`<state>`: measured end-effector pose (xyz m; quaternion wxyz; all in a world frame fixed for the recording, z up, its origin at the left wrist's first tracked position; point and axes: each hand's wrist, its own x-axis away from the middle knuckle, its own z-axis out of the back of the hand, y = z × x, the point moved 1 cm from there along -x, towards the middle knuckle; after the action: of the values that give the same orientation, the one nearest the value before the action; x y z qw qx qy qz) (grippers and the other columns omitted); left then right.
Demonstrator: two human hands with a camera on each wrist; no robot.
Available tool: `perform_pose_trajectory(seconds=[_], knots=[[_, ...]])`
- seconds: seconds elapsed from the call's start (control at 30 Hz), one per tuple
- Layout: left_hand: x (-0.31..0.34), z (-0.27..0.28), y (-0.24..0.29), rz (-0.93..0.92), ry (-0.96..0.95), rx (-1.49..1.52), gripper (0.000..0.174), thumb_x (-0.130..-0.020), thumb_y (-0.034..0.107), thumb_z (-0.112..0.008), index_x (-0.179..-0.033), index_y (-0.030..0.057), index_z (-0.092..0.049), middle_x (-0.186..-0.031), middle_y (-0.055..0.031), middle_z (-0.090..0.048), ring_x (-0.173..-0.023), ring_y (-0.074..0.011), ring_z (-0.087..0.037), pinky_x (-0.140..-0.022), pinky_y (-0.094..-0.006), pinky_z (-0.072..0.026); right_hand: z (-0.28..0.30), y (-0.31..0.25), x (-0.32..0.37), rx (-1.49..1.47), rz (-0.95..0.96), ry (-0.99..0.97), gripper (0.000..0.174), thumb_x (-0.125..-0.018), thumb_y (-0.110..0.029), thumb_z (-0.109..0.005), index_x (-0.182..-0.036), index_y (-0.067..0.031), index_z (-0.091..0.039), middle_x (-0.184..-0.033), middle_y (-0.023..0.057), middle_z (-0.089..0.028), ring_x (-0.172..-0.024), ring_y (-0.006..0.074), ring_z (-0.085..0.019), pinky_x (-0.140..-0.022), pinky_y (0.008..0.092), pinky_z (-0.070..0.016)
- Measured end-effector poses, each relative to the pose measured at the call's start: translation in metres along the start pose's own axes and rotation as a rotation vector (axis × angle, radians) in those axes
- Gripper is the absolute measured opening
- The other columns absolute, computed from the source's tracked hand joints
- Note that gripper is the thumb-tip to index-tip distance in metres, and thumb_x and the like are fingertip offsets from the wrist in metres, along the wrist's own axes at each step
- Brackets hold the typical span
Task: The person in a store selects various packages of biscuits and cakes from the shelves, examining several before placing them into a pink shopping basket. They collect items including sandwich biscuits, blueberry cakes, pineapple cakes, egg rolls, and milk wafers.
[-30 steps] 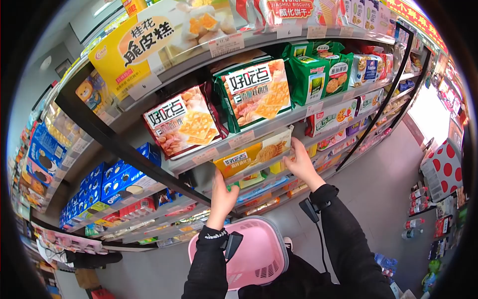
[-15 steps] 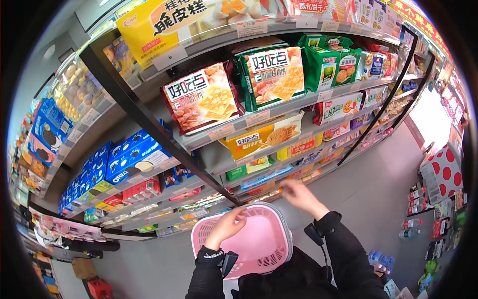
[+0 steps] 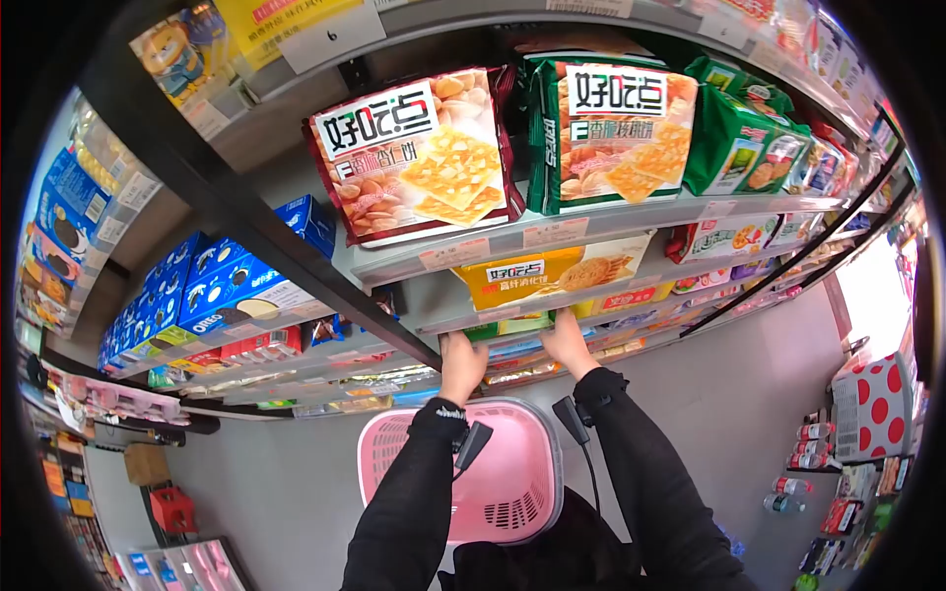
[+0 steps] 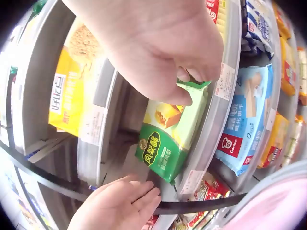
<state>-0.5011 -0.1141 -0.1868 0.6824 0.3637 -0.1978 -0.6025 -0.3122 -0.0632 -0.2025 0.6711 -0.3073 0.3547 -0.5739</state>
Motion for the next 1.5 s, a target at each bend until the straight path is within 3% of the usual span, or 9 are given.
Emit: perform_pose_trajectory(seconds=[0.4,0.5,0.7,0.83,0.97,1.03,1.17,1.3,1.5], knots=[[-0.016,-0.001,0.003,0.152,0.008,0.03,0.031,-0.068,0.016,-0.056,-0.095,-0.0003,-0.055,-0.095,-0.0232,-0.055,-0.092,-0.0399,-0.049,-0.081,-0.0441,-0.0387,-0.012,0.001,-0.014,-0.026,-0.09,-0.253,0.043,-0.067,-0.012,-0.061,-0.107,0.0014,-0.049,-0.105,0.0214,-0.053,-0.101,0.0358,-0.048,-0.086,0.0375,-0.0395],[-0.01,0.012,0.013,0.113,-0.096,0.009,0.033,-0.069,0.014,-0.055,-0.098,-0.0029,-0.051,-0.093,-0.0248,-0.053,-0.091,-0.0408,-0.048,-0.078,-0.0436,-0.0403,0.002,-0.017,0.001,0.096,-0.002,-0.097,0.044,-0.068,-0.011,-0.061,-0.108,0.0018,-0.047,-0.107,0.0207,-0.052,-0.102,0.0355,-0.048,-0.086,0.0368,-0.0394],[0.067,0.041,0.034,-0.086,-0.06,0.076,0.044,-0.073,0.008,-0.056,-0.111,-0.006,-0.04,-0.095,-0.0251,-0.049,-0.089,-0.0402,-0.048,-0.076,-0.0409,-0.0411,0.056,-0.055,0.06,0.014,-0.023,-0.214,0.041,-0.07,-0.011,-0.061,-0.107,0.0006,-0.047,-0.1,0.0208,-0.052,-0.095,0.0362,-0.05,-0.08,0.0381,-0.0409],[0.151,0.061,0.031,0.145,-0.074,0.216,0.039,-0.074,0.005,-0.055,-0.11,-0.0045,-0.043,-0.096,-0.023,-0.05,-0.088,-0.0355,-0.051,-0.074,-0.0382,-0.042,0.066,-0.073,0.124,0.109,0.005,-0.332,0.04,-0.07,-0.012,-0.06,-0.106,-0.0001,-0.047,-0.094,0.0204,-0.053,-0.088,0.0373,-0.051,-0.076,0.0401,-0.0418],[0.206,0.075,0.004,0.396,-0.205,0.37,0.035,-0.074,0.007,-0.054,-0.106,-0.0048,-0.046,-0.092,-0.0224,-0.052,-0.083,-0.0351,-0.053,-0.072,-0.0387,-0.0425,0.031,-0.071,0.179,0.176,-0.078,-0.517,0.032,-0.071,-0.015,-0.058,-0.095,0.0026,-0.048,-0.092,0.0214,-0.054,-0.087,0.0379,-0.051,-0.075,0.0424,-0.0425],[0.226,0.07,-0.033,0.388,-0.297,0.149,0.034,-0.076,0.011,-0.056,-0.103,-0.0064,-0.046,-0.086,-0.0186,-0.055,-0.073,-0.026,-0.055,-0.065,-0.0346,-0.0429,0.0,-0.056,0.196,0.207,-0.178,-0.613,0.029,-0.071,-0.016,-0.058,-0.091,0.0032,-0.048,-0.091,0.0219,-0.054,-0.087,0.0383,-0.052,-0.073,0.0434,-0.0429],[0.243,0.056,-0.107,0.63,-0.53,0.044,0.033,-0.072,0.013,-0.052,-0.099,-0.0059,-0.048,-0.086,-0.0256,-0.055,-0.082,-0.0383,-0.055,-0.071,-0.0404,-0.0426,-0.077,-0.014,0.23,0.248,-0.296,-0.705,0.026,-0.072,-0.014,-0.054,-0.089,0.0042,-0.049,-0.087,0.0222,-0.057,-0.082,0.0373,-0.056,-0.071,0.0442,-0.0446],[0.243,0.04,-0.163,0.72,-0.593,0.026,0.032,-0.071,0.011,-0.051,-0.098,-0.0066,-0.049,-0.087,-0.0259,-0.057,-0.083,-0.0374,-0.056,-0.072,-0.04,-0.043,-0.137,0.012,0.249,0.204,-0.512,-0.725,0.022,-0.072,-0.01,-0.049,-0.089,0.0036,-0.052,-0.087,0.0223,-0.059,-0.081,0.0347,-0.059,-0.071,0.0435,-0.046],[0.26,0.027,-0.213,0.976,-0.652,0.152,0.038,-0.068,0.007,-0.045,-0.102,-0.0096,-0.048,-0.088,-0.0136,-0.056,-0.078,-0.0227,-0.052,-0.07,-0.0303,-0.041,-0.19,0.029,0.27,0.223,-0.718,-0.653,0.021,-0.074,-0.012,-0.048,-0.087,0.0031,-0.053,-0.088,0.0198,-0.06,-0.083,0.0341,-0.059,-0.072,0.0422,-0.0463]])
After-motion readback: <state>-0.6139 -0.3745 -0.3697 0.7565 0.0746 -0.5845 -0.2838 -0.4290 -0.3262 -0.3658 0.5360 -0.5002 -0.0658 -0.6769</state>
